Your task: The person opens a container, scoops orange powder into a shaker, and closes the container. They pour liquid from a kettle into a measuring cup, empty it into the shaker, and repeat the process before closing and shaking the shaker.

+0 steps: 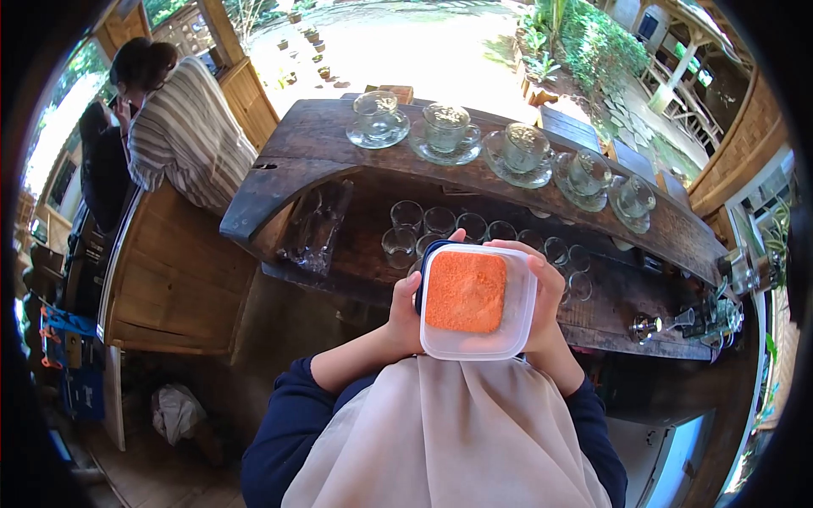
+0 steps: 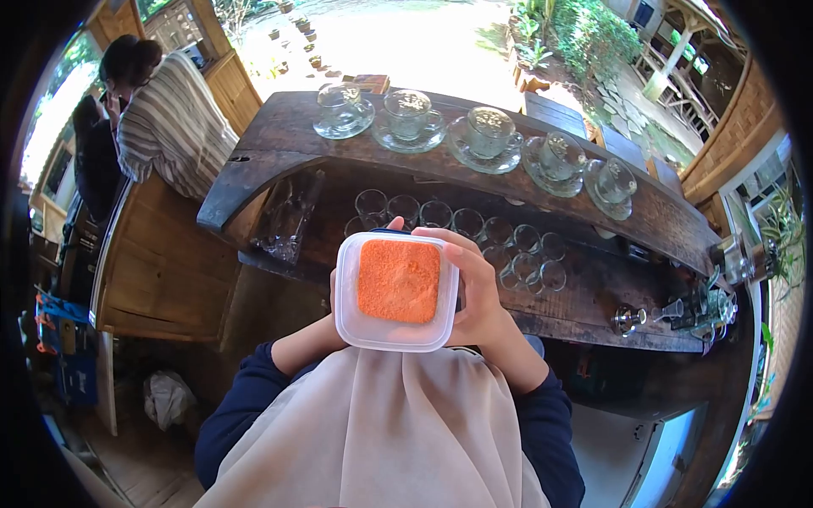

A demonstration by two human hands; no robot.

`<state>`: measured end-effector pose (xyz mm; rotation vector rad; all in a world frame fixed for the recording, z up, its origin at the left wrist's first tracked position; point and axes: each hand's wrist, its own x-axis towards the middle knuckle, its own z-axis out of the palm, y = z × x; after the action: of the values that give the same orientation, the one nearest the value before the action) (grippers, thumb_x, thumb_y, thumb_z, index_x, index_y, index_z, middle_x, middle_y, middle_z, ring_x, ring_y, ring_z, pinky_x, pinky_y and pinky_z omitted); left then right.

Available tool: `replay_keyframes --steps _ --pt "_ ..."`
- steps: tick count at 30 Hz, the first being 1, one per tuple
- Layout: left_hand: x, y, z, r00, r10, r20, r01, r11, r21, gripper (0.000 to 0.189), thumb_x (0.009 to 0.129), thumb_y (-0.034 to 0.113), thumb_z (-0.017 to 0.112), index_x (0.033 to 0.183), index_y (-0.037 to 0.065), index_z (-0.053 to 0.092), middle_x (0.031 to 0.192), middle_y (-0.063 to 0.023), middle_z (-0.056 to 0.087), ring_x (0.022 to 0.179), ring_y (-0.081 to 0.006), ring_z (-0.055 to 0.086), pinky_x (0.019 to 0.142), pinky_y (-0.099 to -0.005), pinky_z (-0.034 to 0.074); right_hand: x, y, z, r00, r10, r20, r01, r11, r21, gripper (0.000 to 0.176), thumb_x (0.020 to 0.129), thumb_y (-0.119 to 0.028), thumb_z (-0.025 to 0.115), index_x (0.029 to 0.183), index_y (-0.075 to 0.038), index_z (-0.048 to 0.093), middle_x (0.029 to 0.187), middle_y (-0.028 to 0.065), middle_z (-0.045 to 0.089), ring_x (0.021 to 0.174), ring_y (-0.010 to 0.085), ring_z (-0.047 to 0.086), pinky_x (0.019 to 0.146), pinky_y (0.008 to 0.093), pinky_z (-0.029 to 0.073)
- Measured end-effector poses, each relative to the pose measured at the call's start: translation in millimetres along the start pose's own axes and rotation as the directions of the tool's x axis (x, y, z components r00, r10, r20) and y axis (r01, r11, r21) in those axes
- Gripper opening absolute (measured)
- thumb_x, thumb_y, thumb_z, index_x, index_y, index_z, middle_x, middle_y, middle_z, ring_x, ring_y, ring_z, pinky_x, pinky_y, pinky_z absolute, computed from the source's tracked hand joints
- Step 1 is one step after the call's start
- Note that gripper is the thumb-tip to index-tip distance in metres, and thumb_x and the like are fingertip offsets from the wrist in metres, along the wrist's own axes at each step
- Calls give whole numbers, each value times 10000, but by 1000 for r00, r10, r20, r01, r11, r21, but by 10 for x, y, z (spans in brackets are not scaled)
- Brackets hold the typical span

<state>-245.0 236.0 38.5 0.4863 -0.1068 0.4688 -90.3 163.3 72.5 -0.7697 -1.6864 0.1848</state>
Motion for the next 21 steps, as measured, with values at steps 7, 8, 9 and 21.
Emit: replay_keyframes --steps 7,8,9,21 --pt "-209 182 124 987 146 -67 -143 989 50 853 825 583 547 1472 184 159 1429 -108 339 1300 -264 394 1081 -423 346 115 197 284 999 -22 40 13 978 209 1113 535 -152 919 1395 -97 215 1349 261 354 1209 329 480 984 414 422" --pt "-243 198 130 983 160 -95 -161 987 -8 845 820 530 596 1467 178 181 1431 -104 343 1303 -256 392 1086 -417 336 139 216 323 998 -28 52 15 975 223 1113 535 -152 919 1395 -97 215 1349 261 354 1209 329 480 984 414 422" --pt "-282 218 129 977 172 -124 -181 981 -66 840 815 477 644 1462 172 203 1433 -101 346 1305 -248 390 1091 -410 326 166 237 366 998 -25 63 10 973 230 1109 538 -149 917 1394 -93 213 1350 258 355 1212 331 478 988 417 418" --pt "-744 403 -392 767 641 15 -201 218 955 653 778 202 754 1311 53 408 1288 -107 515 1172 -218 530 976 -352 437 624 526 936 932 -69 357 -35 960 279 1144 511 -163 929 1388 -106 196 1343 227 382 1227 338 455 1004 433 386"
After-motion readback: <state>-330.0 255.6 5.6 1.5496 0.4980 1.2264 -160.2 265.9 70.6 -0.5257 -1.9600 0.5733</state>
